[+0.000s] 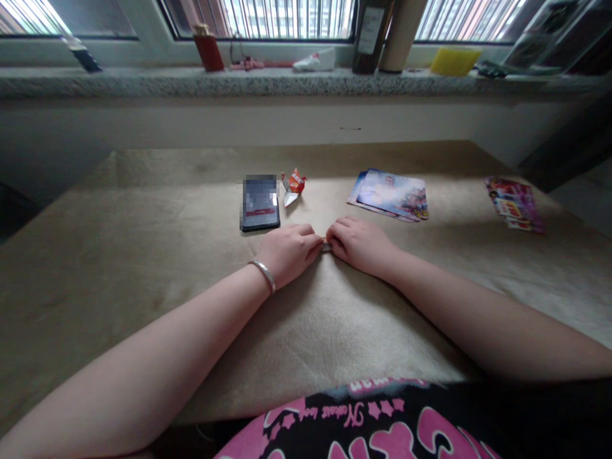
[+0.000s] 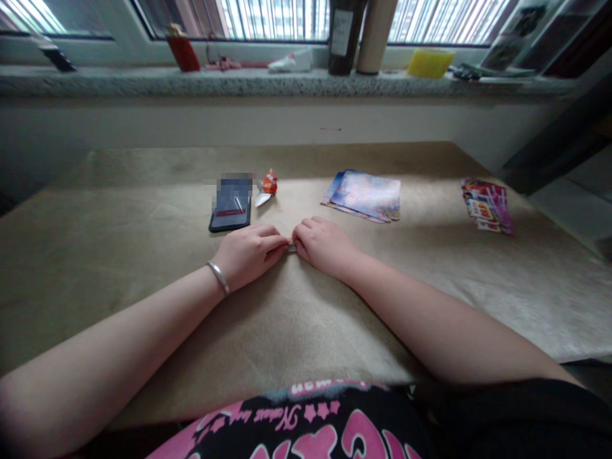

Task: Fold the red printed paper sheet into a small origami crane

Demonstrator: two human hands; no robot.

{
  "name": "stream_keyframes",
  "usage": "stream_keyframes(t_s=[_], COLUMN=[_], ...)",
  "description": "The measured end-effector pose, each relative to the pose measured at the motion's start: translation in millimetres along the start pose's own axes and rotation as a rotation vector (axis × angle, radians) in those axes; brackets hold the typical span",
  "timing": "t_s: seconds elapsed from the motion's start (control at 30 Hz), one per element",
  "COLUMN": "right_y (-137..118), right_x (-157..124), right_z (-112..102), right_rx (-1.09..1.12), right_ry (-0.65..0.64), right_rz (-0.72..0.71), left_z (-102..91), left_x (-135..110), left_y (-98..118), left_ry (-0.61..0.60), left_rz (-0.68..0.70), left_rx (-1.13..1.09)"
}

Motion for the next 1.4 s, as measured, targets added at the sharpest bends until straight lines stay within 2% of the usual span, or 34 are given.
stream_keyframes(t_s=[0.13, 0.3, 0.43, 0.57, 0.93, 1.1, 1.27, 1.4], right_y=[2.9, 9.6, 14.1, 16.4, 17.5, 17.6, 13.7, 8.1], right_x=[4.1, 5.1, 4.1, 3.9, 1.9, -1.9, -5.1, -8.5], right_z=[3.7, 6.3, 7.5, 8.1, 5.9, 4.7, 0.3, -5.4], right_rx=[0.076, 0.220, 0.264, 0.290, 0.244, 0.225, 0.132, 0.010], right_ry=[0.007, 0.079, 0.118, 0.134, 0.133, 0.147, 0.135, 0.113], right_rz=[0.038, 0.064, 0.087, 0.098, 0.092, 0.040, 0.017, -0.069], left_z=[1.7, 3.5, 4.5, 4.5, 10.6, 10.3, 9.2, 8.5], left_x=[1.7, 3.9, 3.3, 3.0, 5.1, 4.8, 3.8, 2.9], left_y=[0.6, -1.0, -0.7, -1.7, -6.0, -8.2, -9.6, -9.4], left_ry=[-0.001, 0.020, -0.007, 0.017, -0.017, -0.006, 0.028, 0.046], left_rz=[0.018, -0.024, -0.015, -0.002, -0.030, -0.024, 0.001, 0.010], left_rx=[0.001, -0.028, -0.008, -0.059, -0.124, -0.156, -0.179, -0.163])
Point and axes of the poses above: each hand's wrist, its own x-axis towards the middle knuckle, its own z-axis out of the palm, y = z × x, the point moved 4 cm from there along x, towards the middle knuckle, and after that the axes turned 6 degrees about -z, right-handed, at the moved point
